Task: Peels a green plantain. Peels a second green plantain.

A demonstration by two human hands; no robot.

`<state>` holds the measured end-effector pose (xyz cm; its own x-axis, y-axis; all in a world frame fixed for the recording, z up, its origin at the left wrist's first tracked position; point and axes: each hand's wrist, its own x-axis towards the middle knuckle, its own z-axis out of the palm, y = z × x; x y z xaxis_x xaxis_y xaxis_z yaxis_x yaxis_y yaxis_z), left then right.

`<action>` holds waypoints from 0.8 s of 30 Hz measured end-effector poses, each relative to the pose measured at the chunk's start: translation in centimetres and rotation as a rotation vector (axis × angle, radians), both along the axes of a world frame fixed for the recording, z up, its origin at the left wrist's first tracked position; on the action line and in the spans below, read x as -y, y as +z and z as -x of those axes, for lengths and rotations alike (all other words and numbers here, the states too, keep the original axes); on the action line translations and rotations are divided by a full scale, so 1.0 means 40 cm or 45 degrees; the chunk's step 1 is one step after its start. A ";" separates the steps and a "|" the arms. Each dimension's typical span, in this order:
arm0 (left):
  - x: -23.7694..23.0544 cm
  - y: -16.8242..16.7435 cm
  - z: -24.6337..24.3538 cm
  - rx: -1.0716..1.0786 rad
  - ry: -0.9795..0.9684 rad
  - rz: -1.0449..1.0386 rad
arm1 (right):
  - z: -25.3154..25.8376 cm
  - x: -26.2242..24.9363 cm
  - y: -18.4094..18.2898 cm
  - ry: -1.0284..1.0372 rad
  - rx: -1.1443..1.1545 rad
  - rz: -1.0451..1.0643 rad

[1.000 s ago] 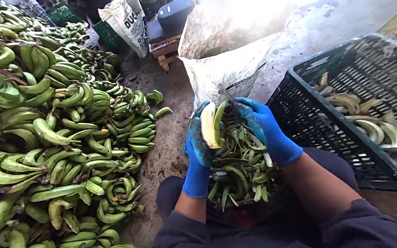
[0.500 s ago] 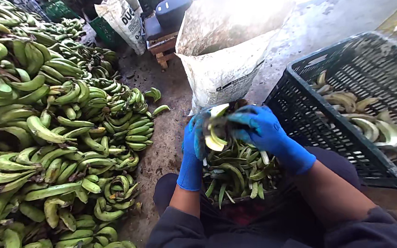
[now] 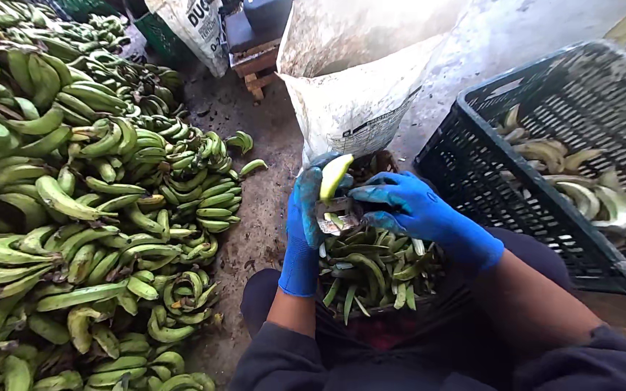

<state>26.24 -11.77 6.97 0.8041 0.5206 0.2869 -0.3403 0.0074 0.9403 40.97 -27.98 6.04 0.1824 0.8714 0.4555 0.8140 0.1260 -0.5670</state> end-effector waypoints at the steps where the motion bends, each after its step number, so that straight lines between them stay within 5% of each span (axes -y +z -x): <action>1: 0.009 -0.006 0.000 -0.016 -0.018 0.005 | -0.001 -0.003 -0.002 -0.099 0.055 -0.084; 5: 0.038 -0.026 0.002 -0.072 -0.142 0.532 | -0.044 -0.024 -0.015 -0.661 0.197 -0.449; 8: 0.021 -0.003 -0.001 -0.094 -0.191 0.757 | -0.053 -0.023 0.017 -0.662 0.064 -0.364; 16: -0.013 0.000 -0.022 0.240 0.284 -0.084 | 0.013 -0.006 0.000 -0.067 -0.190 0.014; 24: -0.002 0.016 -0.050 0.291 0.130 0.032 | -0.006 0.007 0.015 -0.004 -0.046 0.030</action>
<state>28.26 -11.68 7.62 0.6628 0.6051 0.4411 -0.5440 -0.0157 0.8389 41.21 -28.25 6.64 0.2014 0.8810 0.4280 0.7933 0.1096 -0.5989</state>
